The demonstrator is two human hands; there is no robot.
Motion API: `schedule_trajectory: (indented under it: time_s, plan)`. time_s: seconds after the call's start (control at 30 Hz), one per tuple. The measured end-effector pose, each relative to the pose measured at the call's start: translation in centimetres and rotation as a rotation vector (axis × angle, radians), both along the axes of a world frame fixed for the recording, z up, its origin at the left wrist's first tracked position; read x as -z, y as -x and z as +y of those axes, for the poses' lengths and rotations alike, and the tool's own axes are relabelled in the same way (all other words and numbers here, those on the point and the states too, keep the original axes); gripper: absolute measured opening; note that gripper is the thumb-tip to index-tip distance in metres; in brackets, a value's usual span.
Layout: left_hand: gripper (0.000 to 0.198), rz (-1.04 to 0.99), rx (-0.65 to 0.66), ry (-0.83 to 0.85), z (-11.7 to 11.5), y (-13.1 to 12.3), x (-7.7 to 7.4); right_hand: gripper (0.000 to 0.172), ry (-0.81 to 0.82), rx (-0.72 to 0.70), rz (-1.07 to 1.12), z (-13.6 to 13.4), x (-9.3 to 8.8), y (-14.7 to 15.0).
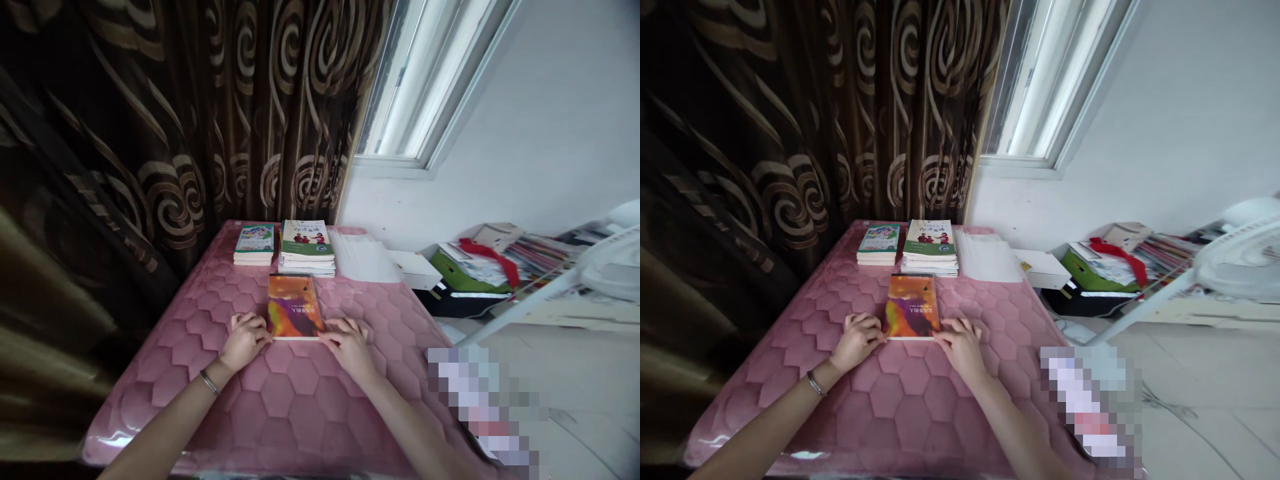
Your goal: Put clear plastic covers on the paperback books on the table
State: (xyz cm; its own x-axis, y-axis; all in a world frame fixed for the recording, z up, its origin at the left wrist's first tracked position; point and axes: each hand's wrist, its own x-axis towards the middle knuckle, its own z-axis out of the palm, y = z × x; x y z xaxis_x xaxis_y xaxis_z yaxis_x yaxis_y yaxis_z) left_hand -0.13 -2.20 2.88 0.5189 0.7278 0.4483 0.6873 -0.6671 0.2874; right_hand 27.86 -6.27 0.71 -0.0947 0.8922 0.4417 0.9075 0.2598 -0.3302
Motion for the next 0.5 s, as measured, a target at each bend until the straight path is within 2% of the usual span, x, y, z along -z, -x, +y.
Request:
schedule_trajectory:
  time_s: [0.2,0.37,0.5]
  plan:
    - [0.019,-0.022,0.009,0.052,0.4,0.1,0.6,0.022,0.037,-0.082,0.050,0.3,0.6,-0.7]
    - [0.018,-0.032,-0.020,0.090,0.5,0.0,0.7,0.018,0.112,-0.095,0.105,0.6,0.2,-0.9]
    - [0.013,0.003,-0.036,0.094,0.1,-0.2,0.0,0.020,0.248,-0.193,0.239,3.7,-1.2,-1.8]
